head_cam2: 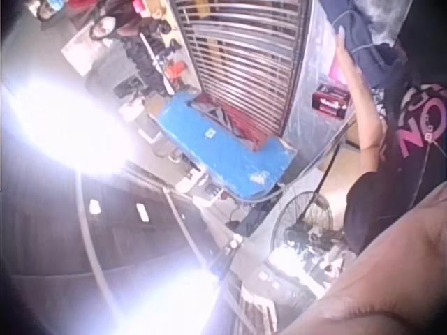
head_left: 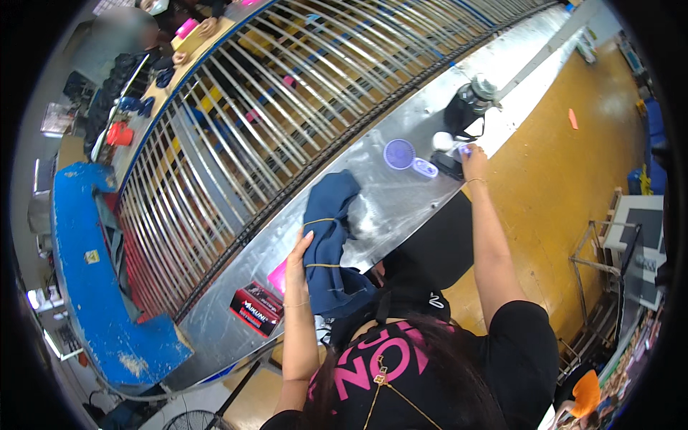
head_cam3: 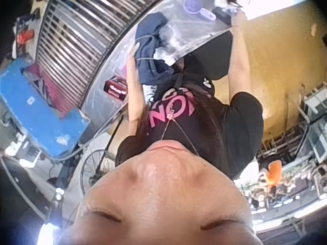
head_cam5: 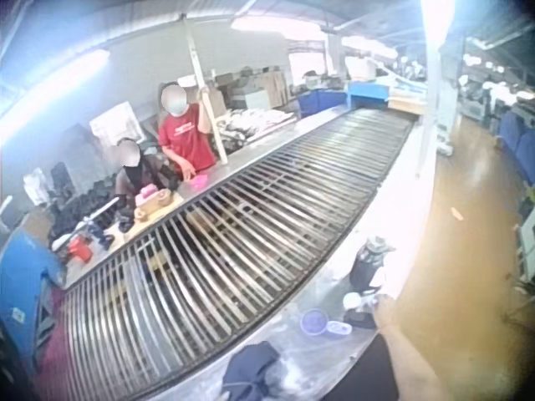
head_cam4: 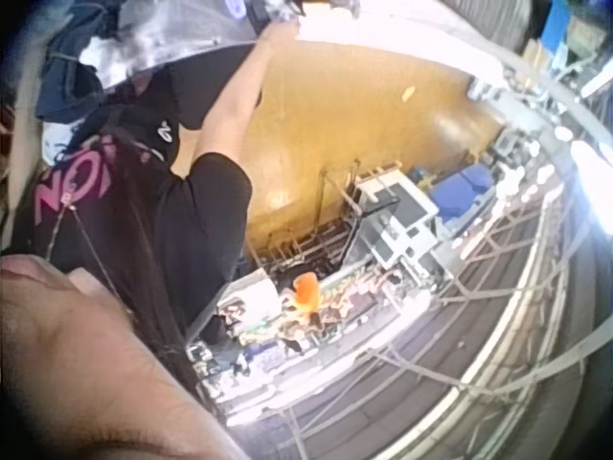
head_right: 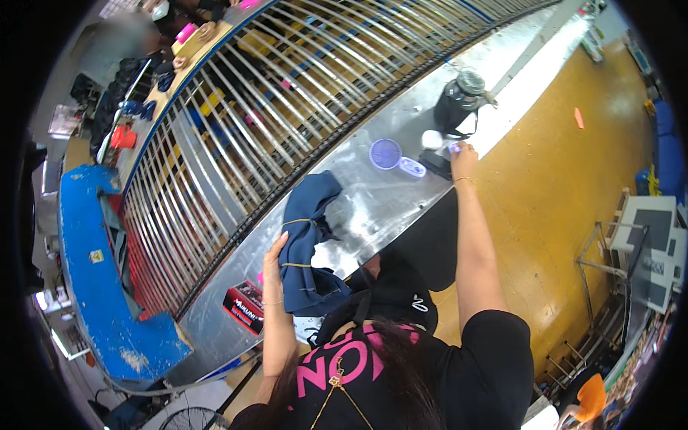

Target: The person cleans pink plastic parts on a metal workbench using a cloth and a spray bottle. They wipe the parts, spray them with liquid, and place them back on the bench. The person also handles a white bucket and a dark bottle during the process.

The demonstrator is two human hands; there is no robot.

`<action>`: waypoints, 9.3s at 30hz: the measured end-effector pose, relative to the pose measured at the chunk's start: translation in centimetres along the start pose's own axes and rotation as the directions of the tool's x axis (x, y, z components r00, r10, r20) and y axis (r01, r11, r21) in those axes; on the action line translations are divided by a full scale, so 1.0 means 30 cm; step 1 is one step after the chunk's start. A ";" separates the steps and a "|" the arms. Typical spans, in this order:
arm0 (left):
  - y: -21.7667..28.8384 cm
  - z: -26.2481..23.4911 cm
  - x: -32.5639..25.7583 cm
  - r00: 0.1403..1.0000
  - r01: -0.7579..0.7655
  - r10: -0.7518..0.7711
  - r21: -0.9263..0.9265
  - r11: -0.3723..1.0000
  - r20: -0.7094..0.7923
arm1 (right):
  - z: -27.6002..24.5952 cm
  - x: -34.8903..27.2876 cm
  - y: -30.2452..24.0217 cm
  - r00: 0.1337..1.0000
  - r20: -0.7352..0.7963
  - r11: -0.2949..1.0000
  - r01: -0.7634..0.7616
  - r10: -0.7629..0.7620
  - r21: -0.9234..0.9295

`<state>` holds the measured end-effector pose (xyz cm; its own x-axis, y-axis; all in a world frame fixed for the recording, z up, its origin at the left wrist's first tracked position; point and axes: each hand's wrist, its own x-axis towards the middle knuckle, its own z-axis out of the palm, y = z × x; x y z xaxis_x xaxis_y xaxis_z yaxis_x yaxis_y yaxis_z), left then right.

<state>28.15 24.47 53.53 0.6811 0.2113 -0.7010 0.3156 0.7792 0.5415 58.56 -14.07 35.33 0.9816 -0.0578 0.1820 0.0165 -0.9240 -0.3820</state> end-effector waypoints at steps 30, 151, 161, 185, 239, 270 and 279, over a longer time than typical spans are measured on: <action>-0.207 0.023 -0.124 0.971 0.232 -0.215 -0.202 0.951 0.103 | -0.446 -0.571 -0.936 0.247 0.459 0.494 0.104 -0.853 0.863; 0.265 0.129 -0.006 0.429 -0.606 0.734 0.770 -0.198 0.526 | -0.918 -0.035 -1.064 0.201 0.239 0.311 0.538 -0.950 0.783; 0.615 0.237 -0.042 0.723 -0.643 0.248 0.760 -0.097 0.644 | -0.870 -0.011 -0.942 0.468 0.373 0.595 0.554 -0.801 0.582; -0.025 -0.283 -0.066 0.450 -0.450 0.330 0.530 -0.719 0.830 | -0.606 -0.529 -0.626 0.506 0.213 0.541 0.693 -0.836 0.478; -0.122 -0.178 0.330 0.531 -0.459 0.755 0.879 -0.126 0.385 | -0.075 -0.649 -0.379 0.346 0.934 0.672 -0.712 0.086 0.202; -0.729 -0.542 -0.324 0.570 -0.057 0.813 0.993 -0.103 0.117 | 0.038 -0.260 -0.419 0.922 0.266 0.907 0.347 -0.283 -0.239; -0.339 -0.618 -0.274 0.163 0.502 0.812 0.756 0.420 -0.560 | 0.001 -0.558 -0.711 0.815 0.215 0.841 0.533 -0.539 0.091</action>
<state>7.09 25.75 45.18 -0.0025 0.9978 0.0660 0.9740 -0.0126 0.2263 41.78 6.60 40.39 0.8315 0.5321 0.1597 0.5541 -0.7739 -0.3067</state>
